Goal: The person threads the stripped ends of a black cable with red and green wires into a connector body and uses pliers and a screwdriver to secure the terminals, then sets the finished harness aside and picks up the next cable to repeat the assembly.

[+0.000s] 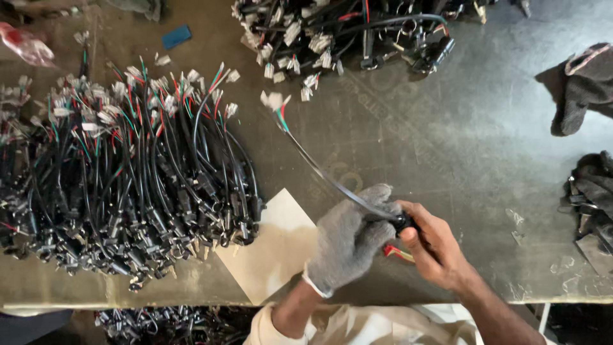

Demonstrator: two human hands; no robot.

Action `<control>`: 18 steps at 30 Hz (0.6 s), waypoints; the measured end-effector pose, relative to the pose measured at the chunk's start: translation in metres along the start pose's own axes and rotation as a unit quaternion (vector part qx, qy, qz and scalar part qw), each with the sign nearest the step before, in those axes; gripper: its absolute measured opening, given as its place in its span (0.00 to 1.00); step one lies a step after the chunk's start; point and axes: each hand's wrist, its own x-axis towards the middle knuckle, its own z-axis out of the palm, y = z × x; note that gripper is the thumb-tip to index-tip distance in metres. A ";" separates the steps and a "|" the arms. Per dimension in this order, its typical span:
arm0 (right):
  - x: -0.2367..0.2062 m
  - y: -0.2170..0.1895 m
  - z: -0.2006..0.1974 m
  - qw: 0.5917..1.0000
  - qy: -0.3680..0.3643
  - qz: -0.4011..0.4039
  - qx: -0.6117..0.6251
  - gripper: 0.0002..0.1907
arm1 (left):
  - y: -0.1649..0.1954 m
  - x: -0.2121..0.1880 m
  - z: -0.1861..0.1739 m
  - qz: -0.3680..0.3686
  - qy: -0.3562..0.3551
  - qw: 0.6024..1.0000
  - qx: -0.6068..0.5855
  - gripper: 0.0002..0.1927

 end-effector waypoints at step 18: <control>-0.029 0.077 -0.010 0.945 -0.123 0.245 0.180 0.15 | 0.010 -0.008 0.003 -0.060 -0.078 0.989 -0.113 0.17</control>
